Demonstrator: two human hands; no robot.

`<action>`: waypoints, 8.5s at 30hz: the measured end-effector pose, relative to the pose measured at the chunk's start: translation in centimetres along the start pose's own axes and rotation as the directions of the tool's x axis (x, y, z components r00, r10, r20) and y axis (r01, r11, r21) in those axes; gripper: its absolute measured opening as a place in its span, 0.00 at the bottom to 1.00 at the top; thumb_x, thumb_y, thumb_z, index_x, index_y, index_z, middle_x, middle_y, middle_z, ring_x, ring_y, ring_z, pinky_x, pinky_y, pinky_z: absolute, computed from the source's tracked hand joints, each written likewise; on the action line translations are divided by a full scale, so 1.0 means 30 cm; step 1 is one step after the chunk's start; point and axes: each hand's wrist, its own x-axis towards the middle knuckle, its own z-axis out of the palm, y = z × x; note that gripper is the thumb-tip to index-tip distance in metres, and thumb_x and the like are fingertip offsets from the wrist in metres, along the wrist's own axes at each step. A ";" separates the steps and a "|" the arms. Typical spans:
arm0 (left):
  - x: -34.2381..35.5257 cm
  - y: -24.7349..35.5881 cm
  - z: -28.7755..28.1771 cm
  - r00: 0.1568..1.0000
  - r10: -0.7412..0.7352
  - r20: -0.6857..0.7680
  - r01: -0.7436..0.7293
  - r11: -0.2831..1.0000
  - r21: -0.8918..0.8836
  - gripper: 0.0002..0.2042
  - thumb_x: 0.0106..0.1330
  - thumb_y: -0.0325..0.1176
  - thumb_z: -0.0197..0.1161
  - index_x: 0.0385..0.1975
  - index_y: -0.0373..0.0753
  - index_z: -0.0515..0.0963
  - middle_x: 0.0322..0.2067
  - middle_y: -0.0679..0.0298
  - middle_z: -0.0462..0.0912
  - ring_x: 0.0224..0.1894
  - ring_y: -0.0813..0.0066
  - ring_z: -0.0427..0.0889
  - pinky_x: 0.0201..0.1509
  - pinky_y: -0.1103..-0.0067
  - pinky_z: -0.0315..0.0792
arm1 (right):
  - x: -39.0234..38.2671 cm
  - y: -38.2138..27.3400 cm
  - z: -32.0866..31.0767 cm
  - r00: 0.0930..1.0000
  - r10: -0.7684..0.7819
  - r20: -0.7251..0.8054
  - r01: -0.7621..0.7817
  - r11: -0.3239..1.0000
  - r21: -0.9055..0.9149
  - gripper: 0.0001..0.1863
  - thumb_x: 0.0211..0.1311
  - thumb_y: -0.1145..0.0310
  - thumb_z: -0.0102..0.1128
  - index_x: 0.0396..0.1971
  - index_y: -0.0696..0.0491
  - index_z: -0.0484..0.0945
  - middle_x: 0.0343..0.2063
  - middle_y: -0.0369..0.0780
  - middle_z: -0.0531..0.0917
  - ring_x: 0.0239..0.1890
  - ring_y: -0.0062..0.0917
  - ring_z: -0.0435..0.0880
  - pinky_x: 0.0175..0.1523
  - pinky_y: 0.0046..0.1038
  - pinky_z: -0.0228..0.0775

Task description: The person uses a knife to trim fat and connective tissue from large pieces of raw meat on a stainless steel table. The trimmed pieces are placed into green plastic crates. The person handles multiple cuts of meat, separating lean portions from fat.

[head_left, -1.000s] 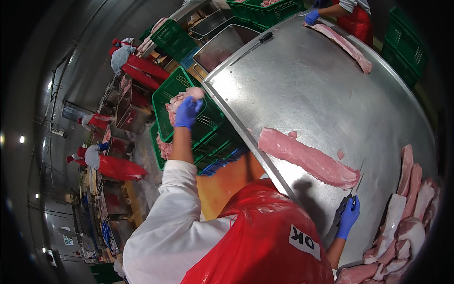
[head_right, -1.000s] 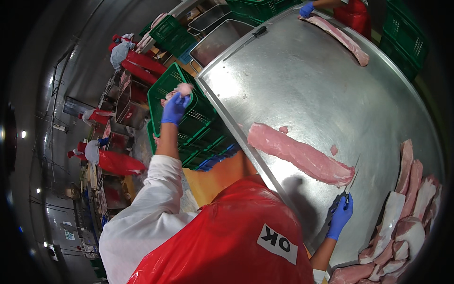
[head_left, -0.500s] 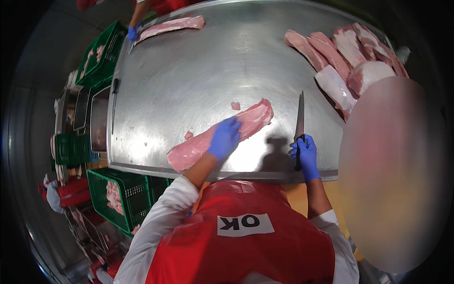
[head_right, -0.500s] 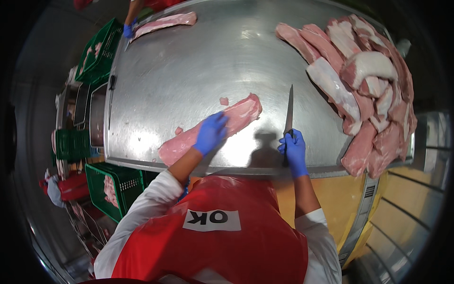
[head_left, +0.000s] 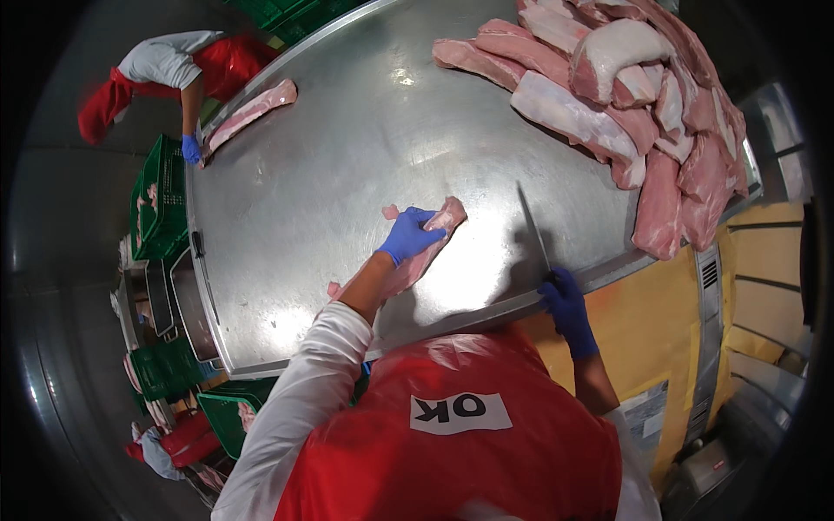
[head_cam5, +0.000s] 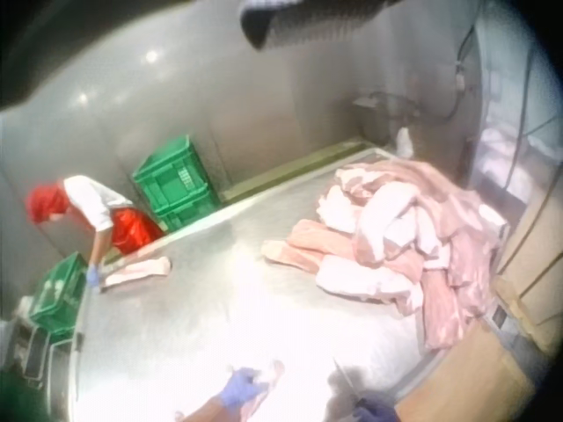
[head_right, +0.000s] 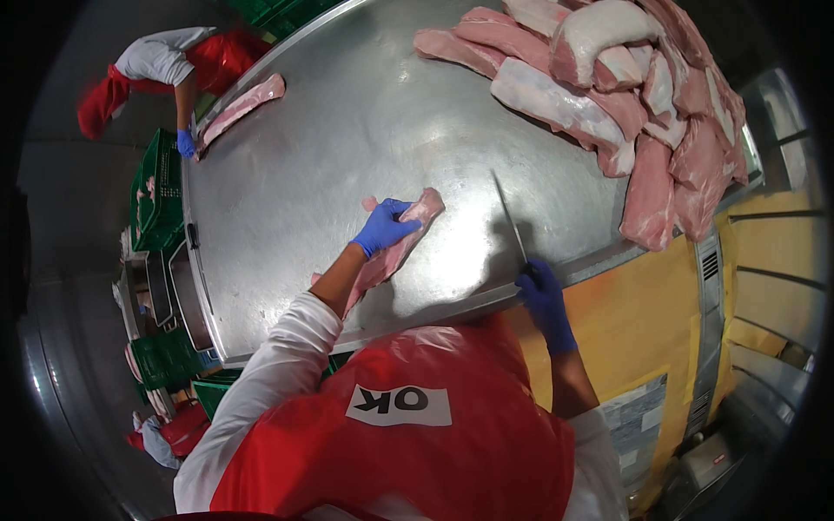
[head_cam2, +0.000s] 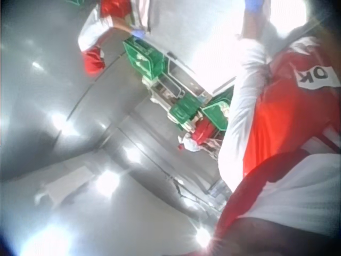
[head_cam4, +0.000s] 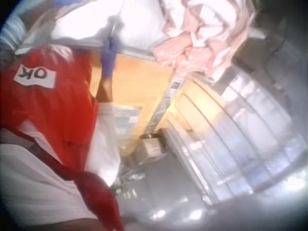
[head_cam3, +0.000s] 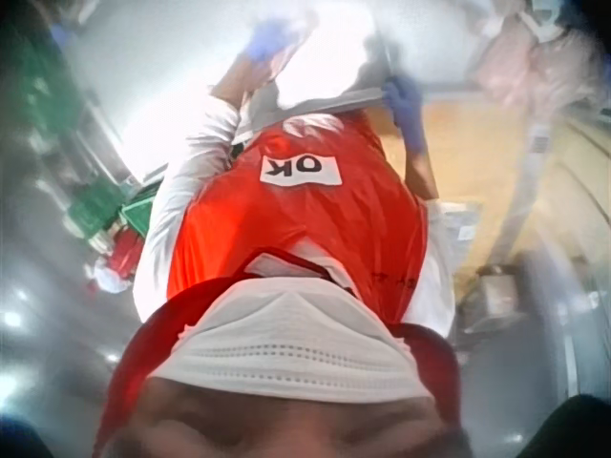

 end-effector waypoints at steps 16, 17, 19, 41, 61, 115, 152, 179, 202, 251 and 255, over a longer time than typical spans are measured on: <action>0.002 0.140 0.073 0.960 0.117 -0.254 0.007 0.897 0.441 0.08 0.68 0.35 0.64 0.39 0.38 0.81 0.35 0.49 0.85 0.37 0.46 0.85 0.44 0.61 0.78 | 0.299 -0.118 0.231 0.935 -0.281 0.216 0.343 0.872 -0.348 0.10 0.70 0.66 0.61 0.46 0.52 0.86 0.30 0.41 0.87 0.30 0.29 0.86 0.41 0.31 0.78; 0.001 0.145 0.075 0.955 0.120 -0.269 0.008 0.901 0.433 0.08 0.67 0.34 0.64 0.39 0.37 0.80 0.35 0.49 0.85 0.37 0.46 0.85 0.44 0.61 0.78 | 0.303 -0.129 0.230 0.938 -0.254 0.234 0.328 0.867 -0.374 0.10 0.70 0.66 0.62 0.46 0.51 0.86 0.30 0.41 0.87 0.30 0.29 0.86 0.41 0.31 0.78; 0.002 0.162 0.078 0.941 0.134 -0.310 0.014 0.902 0.431 0.07 0.67 0.33 0.64 0.38 0.37 0.80 0.36 0.50 0.85 0.38 0.46 0.85 0.45 0.61 0.78 | 0.314 -0.124 0.225 0.932 -0.253 0.259 0.335 0.874 -0.353 0.10 0.71 0.65 0.61 0.46 0.49 0.87 0.30 0.41 0.87 0.30 0.29 0.86 0.41 0.31 0.78; 0.031 0.336 -0.096 0.996 0.069 -0.065 -0.025 0.856 0.516 0.11 0.62 0.33 0.68 0.42 0.39 0.87 0.40 0.52 0.87 0.39 0.50 0.87 0.45 0.64 0.81 | 0.419 -0.258 0.245 0.885 -0.089 0.457 0.335 0.804 -0.492 0.13 0.74 0.56 0.59 0.47 0.44 0.89 0.34 0.41 0.90 0.35 0.34 0.89 0.47 0.36 0.80; 0.029 0.344 -0.292 0.997 -0.029 -0.070 0.044 0.974 0.222 0.06 0.66 0.26 0.68 0.37 0.30 0.86 0.27 0.68 0.86 0.31 0.87 0.77 0.36 0.80 0.76 | 0.454 -0.375 0.483 0.822 -0.254 0.510 0.521 0.698 -0.491 0.14 0.73 0.56 0.56 0.47 0.43 0.87 0.39 0.48 0.89 0.43 0.48 0.88 0.52 0.49 0.78; -0.226 0.403 -0.501 0.906 -0.172 -0.387 0.074 0.964 -0.256 0.09 0.67 0.31 0.68 0.34 0.29 0.85 0.29 0.60 0.90 0.32 0.78 0.87 0.38 0.79 0.79 | 0.410 -0.219 0.685 0.661 -0.130 0.739 0.615 0.659 -0.433 0.16 0.76 0.50 0.55 0.53 0.39 0.85 0.38 0.43 0.90 0.41 0.45 0.89 0.51 0.44 0.80; -0.515 0.545 -0.582 0.886 -0.088 -0.454 -0.045 0.960 -0.275 0.09 0.70 0.34 0.67 0.36 0.33 0.85 0.29 0.63 0.89 0.32 0.82 0.85 0.31 0.83 0.74 | 0.249 -0.176 0.797 0.620 -0.157 0.769 0.589 0.740 -0.325 0.11 0.73 0.59 0.60 0.43 0.49 0.87 0.28 0.42 0.88 0.32 0.35 0.88 0.43 0.36 0.79; -1.998 0.839 -1.180 0.472 0.069 -0.879 0.033 0.995 0.095 0.09 0.71 0.32 0.71 0.43 0.34 0.86 0.31 0.69 0.86 0.26 0.87 0.79 0.31 0.88 0.75 | -0.179 0.075 1.261 0.599 0.084 0.796 0.329 0.881 -0.340 0.15 0.75 0.68 0.63 0.57 0.55 0.83 0.29 0.34 0.85 0.24 0.13 0.79 0.25 0.19 0.71; -1.290 -0.483 -0.011 0.727 -0.023 -0.686 0.282 0.921 0.268 0.35 0.62 0.51 0.75 0.69 0.47 0.76 0.67 0.43 0.74 0.70 0.39 0.71 0.76 0.50 0.63 | -0.184 -0.104 0.728 0.974 0.087 0.208 -0.012 0.941 -0.338 0.17 0.76 0.64 0.63 0.58 0.56 0.81 0.28 0.36 0.83 0.20 0.17 0.77 0.23 0.23 0.69; -0.756 -0.274 0.035 0.858 0.148 -0.492 0.139 0.855 0.500 0.51 0.56 0.55 0.78 0.73 0.28 0.61 0.65 0.44 0.74 0.66 0.45 0.74 0.71 0.54 0.66 | -0.116 -0.028 0.586 0.796 -0.236 0.558 0.606 0.330 -0.724 0.36 0.74 0.70 0.56 0.80 0.40 0.62 0.33 0.54 0.83 0.35 0.51 0.85 0.44 0.49 0.77; -0.610 -0.215 0.012 0.934 -0.068 -0.351 0.214 0.892 0.398 0.49 0.52 0.53 0.80 0.69 0.30 0.65 0.59 0.47 0.77 0.61 0.47 0.77 0.64 0.59 0.71 | -0.010 0.008 0.691 0.805 -0.205 0.557 0.594 0.292 -0.750 0.36 0.75 0.69 0.54 0.81 0.41 0.60 0.34 0.56 0.84 0.36 0.54 0.85 0.45 0.52 0.77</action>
